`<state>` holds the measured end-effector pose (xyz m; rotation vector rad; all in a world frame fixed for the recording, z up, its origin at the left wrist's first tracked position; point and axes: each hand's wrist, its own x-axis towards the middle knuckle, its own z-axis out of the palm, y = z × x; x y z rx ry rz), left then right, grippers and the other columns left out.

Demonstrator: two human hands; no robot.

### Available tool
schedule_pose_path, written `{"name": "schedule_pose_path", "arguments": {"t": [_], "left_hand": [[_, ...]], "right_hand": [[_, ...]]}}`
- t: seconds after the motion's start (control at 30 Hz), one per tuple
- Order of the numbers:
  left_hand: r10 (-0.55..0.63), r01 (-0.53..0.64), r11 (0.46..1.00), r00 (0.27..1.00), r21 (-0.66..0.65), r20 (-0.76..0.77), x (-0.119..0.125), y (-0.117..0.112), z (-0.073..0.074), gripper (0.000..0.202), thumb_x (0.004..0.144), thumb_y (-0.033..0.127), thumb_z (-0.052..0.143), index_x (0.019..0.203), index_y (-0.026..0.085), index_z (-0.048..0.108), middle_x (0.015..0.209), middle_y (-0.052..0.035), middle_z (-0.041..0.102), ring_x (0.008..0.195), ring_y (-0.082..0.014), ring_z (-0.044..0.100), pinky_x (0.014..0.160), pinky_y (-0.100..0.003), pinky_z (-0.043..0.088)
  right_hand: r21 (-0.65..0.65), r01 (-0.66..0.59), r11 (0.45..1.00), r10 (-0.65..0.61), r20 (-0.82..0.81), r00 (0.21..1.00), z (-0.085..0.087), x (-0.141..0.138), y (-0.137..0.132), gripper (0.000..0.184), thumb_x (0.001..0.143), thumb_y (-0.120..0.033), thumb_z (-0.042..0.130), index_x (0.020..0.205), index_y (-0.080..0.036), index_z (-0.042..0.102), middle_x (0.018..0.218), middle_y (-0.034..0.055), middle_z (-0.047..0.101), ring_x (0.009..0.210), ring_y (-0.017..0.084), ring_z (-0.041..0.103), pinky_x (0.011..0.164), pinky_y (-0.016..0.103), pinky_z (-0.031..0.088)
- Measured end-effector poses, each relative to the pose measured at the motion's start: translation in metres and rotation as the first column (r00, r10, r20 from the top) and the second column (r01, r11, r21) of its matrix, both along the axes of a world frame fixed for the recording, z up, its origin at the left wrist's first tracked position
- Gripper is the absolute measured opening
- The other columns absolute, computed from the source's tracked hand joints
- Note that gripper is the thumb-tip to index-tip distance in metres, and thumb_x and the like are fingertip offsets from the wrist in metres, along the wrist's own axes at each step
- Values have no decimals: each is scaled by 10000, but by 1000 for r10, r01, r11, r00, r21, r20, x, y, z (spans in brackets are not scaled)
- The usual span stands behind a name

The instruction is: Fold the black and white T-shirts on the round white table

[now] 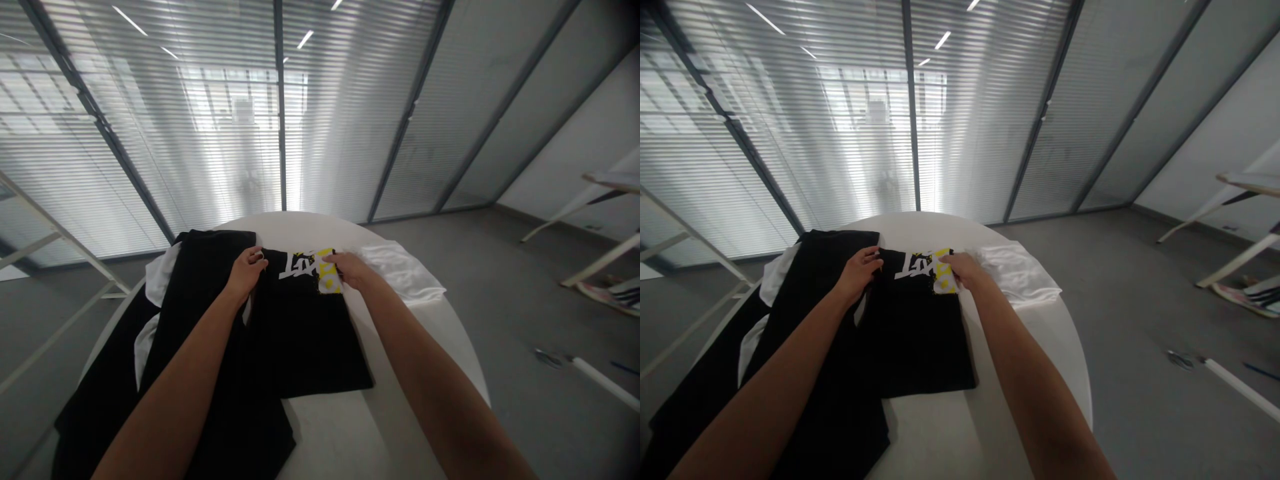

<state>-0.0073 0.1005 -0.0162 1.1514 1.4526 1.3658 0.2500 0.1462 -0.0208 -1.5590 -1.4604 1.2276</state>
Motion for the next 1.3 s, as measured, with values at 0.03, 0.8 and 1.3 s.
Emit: {"name": "schedule_pose_path", "arguments": {"t": [0.03, 0.8, 1.3], "left_hand": [[7, -5, 999, 999, -52, 35, -1, -1, 1, 588, 686, 255, 704, 1247, 142, 567, 1035, -101, 690, 757, -151, 654, 666, -264, 509], [-110, 111, 994, 991, -9, 77, -8, -5, 5, 322, 650, 343, 744, 859, 181, 560, 789, 3, 562, 690, -137, 579, 503, -332, 598], [-232, 190, 954, 958, 232, 167, -25, -4, 10, 218, 549, 134, 672, 754, 169, 607, 733, 29, 601, 714, -127, 581, 682, -251, 471]], "right_hand": [[-20, -3, 1000, 3, -30, 1000, 2, 1, -1, 281, 838, -318, 591, 1022, -113, 651, 775, 91, 713, 665, 176, 654, 613, 277, 522], [19, -10, 1000, 13, -164, 986, 42, 9, -18, 319, 730, -253, 702, 1038, -209, 631, 987, 62, 682, 827, 205, 645, 623, 362, 605], [127, -204, 971, 237, -384, 892, 40, 35, -16, 325, 503, -177, 706, 811, -189, 603, 898, 15, 691, 942, 221, 638, 854, 331, 509]]}}
